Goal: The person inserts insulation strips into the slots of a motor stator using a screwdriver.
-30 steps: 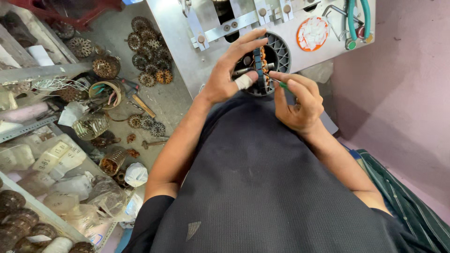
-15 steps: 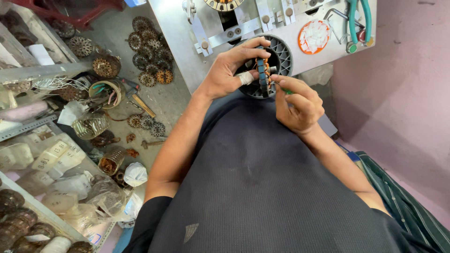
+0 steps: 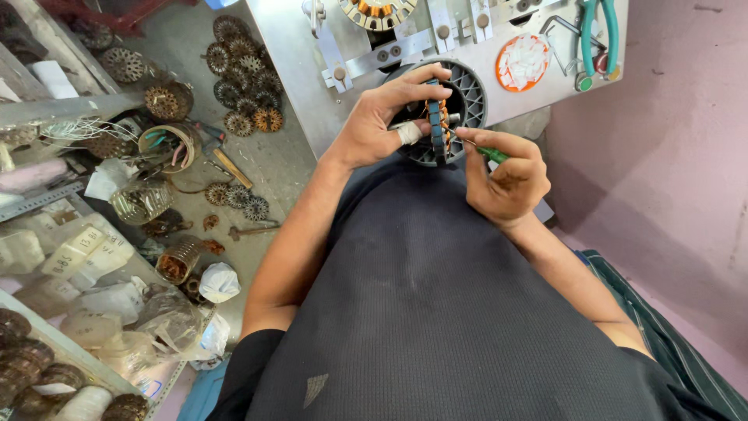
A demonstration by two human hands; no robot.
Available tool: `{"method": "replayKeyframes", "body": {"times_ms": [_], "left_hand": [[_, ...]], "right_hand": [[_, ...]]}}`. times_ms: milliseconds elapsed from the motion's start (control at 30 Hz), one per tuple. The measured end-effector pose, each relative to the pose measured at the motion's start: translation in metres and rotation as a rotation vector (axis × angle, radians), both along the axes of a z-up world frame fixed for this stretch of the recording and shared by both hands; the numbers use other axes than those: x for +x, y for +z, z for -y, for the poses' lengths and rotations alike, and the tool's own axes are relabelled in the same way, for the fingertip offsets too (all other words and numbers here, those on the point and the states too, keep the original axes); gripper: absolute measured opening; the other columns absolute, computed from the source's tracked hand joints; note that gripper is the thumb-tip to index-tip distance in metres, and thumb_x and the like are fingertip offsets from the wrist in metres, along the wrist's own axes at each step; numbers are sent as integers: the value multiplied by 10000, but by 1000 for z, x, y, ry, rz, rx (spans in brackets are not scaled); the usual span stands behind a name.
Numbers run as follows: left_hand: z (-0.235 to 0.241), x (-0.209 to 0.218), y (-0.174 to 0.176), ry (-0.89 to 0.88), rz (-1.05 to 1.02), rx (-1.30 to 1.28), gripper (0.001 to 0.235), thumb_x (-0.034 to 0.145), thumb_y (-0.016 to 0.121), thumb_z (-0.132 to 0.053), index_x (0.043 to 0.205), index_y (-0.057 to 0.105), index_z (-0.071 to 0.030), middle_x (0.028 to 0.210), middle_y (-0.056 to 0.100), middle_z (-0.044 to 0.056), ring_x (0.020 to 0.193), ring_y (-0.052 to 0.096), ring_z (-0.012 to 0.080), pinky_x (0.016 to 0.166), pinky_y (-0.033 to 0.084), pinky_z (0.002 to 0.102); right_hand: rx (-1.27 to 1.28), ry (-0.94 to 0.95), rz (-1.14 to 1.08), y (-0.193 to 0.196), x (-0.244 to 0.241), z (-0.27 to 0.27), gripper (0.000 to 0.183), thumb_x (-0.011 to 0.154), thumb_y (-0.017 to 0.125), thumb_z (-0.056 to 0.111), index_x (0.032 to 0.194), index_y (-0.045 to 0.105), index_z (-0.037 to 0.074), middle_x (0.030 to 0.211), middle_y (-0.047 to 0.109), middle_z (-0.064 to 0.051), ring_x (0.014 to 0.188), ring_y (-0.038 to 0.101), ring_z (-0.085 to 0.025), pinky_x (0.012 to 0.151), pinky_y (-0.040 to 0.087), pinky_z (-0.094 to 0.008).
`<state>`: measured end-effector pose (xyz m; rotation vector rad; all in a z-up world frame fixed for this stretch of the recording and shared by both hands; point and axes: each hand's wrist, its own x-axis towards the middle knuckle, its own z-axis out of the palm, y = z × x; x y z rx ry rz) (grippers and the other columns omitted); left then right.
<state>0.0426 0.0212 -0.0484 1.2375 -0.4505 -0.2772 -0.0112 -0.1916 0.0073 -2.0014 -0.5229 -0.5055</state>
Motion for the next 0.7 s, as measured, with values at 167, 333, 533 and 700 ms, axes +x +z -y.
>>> {"method": "replayKeyframes", "body": {"times_ms": [167,333,533,700], "left_hand": [[-1,-2,-4,10,-7,45,545,892,728,156,1366,680,-107,1534,573,29,1480,528,185,1250,453,333],[1,1,-5,-3,2,15,555,896,715,169,1381,673,-99,1533,577,35,1460,517,181,1270,438,344],[2,-4,-3,-7,-67,-73,536,941,645,181,1403,659,-90,1556,549,43,1457,510,179,1230,437,326],[5,-5,-6,32,-52,-14,503,965,651,168,1394,667,-93,1533,574,48,1454,550,182,1237,474,338]], "right_hand": [[-113,49,-40,17,10,-7,437,938,765,-171,884,377,23,1083,694,-204,1014,779,-319,781,635,-327],[-248,83,-284,46,28,0,415,933,770,-157,891,400,27,1018,721,-173,942,779,-256,737,558,-291],[192,117,-427,49,32,5,395,1054,664,-202,1073,329,8,1142,551,-169,1091,743,-286,923,657,-338],[327,146,-617,30,38,12,420,1026,625,-214,1130,297,25,1152,559,-157,1108,744,-275,928,658,-348]]}}
